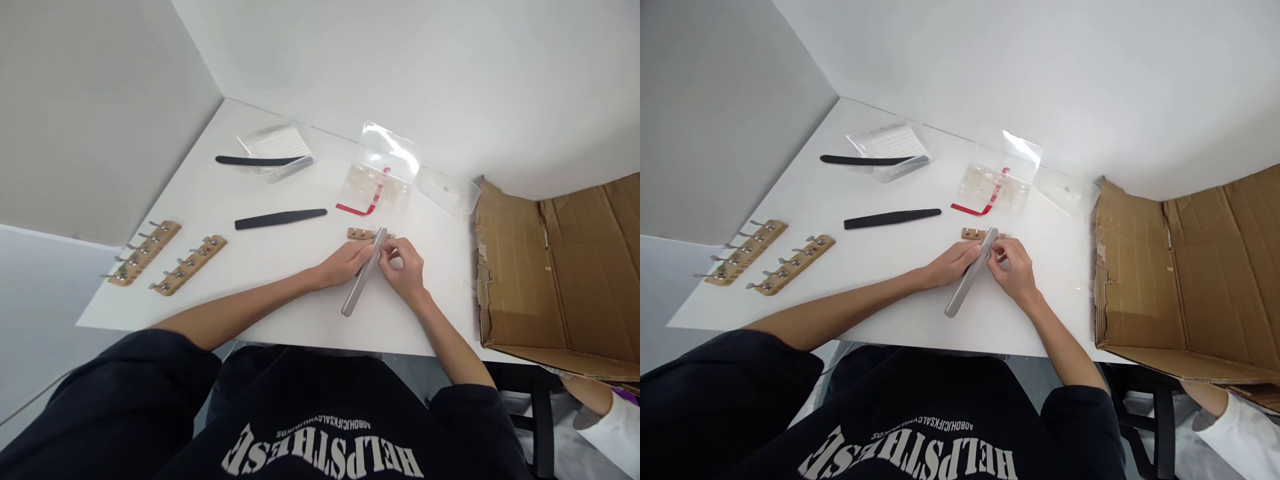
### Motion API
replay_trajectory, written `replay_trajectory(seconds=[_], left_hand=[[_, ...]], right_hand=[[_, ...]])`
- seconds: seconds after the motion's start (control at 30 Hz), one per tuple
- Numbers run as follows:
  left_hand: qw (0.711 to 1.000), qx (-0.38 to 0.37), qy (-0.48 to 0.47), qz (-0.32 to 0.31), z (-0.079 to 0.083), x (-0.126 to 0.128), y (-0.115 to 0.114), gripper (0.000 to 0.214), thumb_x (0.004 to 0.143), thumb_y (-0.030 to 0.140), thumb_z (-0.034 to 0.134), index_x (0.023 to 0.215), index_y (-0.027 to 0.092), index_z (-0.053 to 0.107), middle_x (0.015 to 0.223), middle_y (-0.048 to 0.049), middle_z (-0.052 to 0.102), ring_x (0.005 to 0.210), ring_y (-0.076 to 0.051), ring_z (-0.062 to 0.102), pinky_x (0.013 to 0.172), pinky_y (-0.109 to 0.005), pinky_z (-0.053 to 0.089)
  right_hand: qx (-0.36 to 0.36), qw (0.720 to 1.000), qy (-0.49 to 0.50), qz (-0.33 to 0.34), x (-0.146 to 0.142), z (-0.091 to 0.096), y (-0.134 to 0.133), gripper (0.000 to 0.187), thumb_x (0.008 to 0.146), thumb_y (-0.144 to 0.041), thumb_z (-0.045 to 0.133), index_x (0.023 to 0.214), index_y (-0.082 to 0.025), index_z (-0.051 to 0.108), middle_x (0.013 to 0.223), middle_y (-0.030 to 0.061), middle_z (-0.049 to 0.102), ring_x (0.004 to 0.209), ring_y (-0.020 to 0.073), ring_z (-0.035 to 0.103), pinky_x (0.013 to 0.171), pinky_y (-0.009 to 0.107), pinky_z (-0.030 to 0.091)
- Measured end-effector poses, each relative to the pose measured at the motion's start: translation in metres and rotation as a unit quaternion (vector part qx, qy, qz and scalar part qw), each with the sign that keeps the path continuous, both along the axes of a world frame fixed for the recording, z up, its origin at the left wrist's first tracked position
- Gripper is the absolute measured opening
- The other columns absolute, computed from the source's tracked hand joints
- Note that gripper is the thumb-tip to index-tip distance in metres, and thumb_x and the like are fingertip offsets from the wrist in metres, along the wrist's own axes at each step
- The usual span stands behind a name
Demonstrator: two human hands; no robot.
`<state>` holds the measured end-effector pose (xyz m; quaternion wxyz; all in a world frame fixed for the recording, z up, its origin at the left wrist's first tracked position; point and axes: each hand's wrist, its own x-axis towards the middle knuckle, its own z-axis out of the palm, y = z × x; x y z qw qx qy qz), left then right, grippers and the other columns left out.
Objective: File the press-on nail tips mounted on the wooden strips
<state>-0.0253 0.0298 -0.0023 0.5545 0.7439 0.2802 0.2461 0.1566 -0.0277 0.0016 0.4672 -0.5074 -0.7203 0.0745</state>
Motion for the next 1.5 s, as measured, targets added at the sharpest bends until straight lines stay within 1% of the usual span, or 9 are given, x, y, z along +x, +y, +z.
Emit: replay_trajectory(seconds=[0.17,0.3,0.47,0.57,0.73,0.87,0.97,1.27,1.5], left_hand=[[1.000,0.004,0.008,-0.002,0.0014,0.0008,0.0000,0.054,0.108,0.052,0.025,0.101,0.016,0.065,0.082,-0.0038,0.065,0.078,-0.021,0.061,0.077,-0.035,0.049],[1.000,0.008,0.006,0.002,0.0029,0.0011,-0.0006,0.053,0.108,0.051,0.025,0.100,0.016,0.064,0.082,-0.0037,0.065,0.078,-0.020,0.060,0.077,-0.035,0.049],[1.000,0.009,0.010,0.001,0.0026,0.0004,-0.0010,0.052,0.108,0.050,0.025,0.097,0.016,0.062,0.076,-0.0026,0.061,0.073,-0.020,0.058,0.073,-0.034,0.047],[1.000,0.002,0.009,-0.001,0.0018,0.0002,-0.0012,0.052,0.108,0.051,0.025,0.098,0.016,0.063,0.076,-0.0026,0.061,0.073,-0.020,0.057,0.073,-0.034,0.047],[1.000,0.005,0.007,0.000,-0.0003,0.0006,-0.0008,0.052,0.108,0.050,0.025,0.100,0.015,0.063,0.078,-0.0029,0.061,0.074,-0.020,0.057,0.074,-0.034,0.047],[1.000,0.005,0.007,-0.001,-0.0004,0.0008,-0.0003,0.051,0.109,0.048,0.026,0.099,0.015,0.064,0.075,-0.0022,0.061,0.071,-0.019,0.057,0.072,-0.033,0.047],[1.000,0.009,0.009,0.000,0.0002,0.0008,-0.0005,0.051,0.109,0.048,0.025,0.099,0.015,0.064,0.077,-0.0025,0.062,0.072,-0.019,0.058,0.073,-0.034,0.047],[1.000,0.005,-0.001,-0.003,-0.0017,0.0009,-0.0003,0.052,0.109,0.049,0.025,0.104,0.015,0.065,0.088,-0.0055,0.067,0.083,-0.022,0.062,0.082,-0.036,0.049],[1.000,0.005,0.000,-0.003,-0.0005,0.0016,-0.0001,0.055,0.109,0.051,0.025,0.105,0.015,0.066,0.086,-0.0050,0.067,0.080,-0.021,0.062,0.079,-0.035,0.050]], right_hand=[[-0.013,1.000,-0.010,-0.009,0.0001,-0.0002,-0.0001,0.008,0.097,-0.018,0.056,0.094,-0.025,0.058,0.082,0.0026,0.064,0.072,0.0176,0.063,0.057,0.032,0.063],[-0.005,1.000,-0.004,-0.007,-0.0007,0.0018,0.0005,0.010,0.096,-0.016,0.057,0.094,-0.025,0.058,0.082,0.0022,0.063,0.071,0.0171,0.062,0.056,0.031,0.062],[-0.005,1.000,0.009,-0.002,-0.0009,0.0016,0.0005,0.011,0.094,-0.014,0.058,0.094,-0.025,0.059,0.082,0.0021,0.063,0.073,0.0173,0.061,0.057,0.031,0.061],[-0.013,1.000,0.008,-0.004,-0.0003,0.0007,0.0003,0.010,0.094,-0.014,0.059,0.093,-0.025,0.059,0.082,0.0018,0.063,0.072,0.0169,0.061,0.058,0.031,0.061],[0.001,1.000,0.011,0.006,0.0006,-0.0011,0.0006,0.012,0.094,-0.012,0.059,0.095,-0.024,0.059,0.083,0.0018,0.063,0.073,0.0162,0.060,0.058,0.030,0.061],[-0.008,1.000,0.001,-0.002,0.0001,-0.0006,0.0006,0.009,0.095,-0.015,0.058,0.094,-0.024,0.058,0.083,0.0022,0.063,0.073,0.0162,0.060,0.058,0.030,0.061],[-0.015,1.000,0.000,-0.007,-0.0005,0.0008,0.0005,0.008,0.095,-0.016,0.058,0.093,-0.024,0.058,0.082,0.0022,0.063,0.071,0.0162,0.060,0.057,0.030,0.061],[-0.004,1.000,0.009,0.001,0.0003,-0.0009,0.0008,0.011,0.094,-0.013,0.059,0.094,-0.024,0.059,0.082,0.0017,0.063,0.072,0.0161,0.060,0.057,0.030,0.060],[0.006,1.000,0.013,0.007,-0.0002,-0.0013,0.0009,0.013,0.094,-0.011,0.060,0.094,-0.024,0.059,0.083,0.0014,0.063,0.072,0.0155,0.060,0.057,0.029,0.060]])
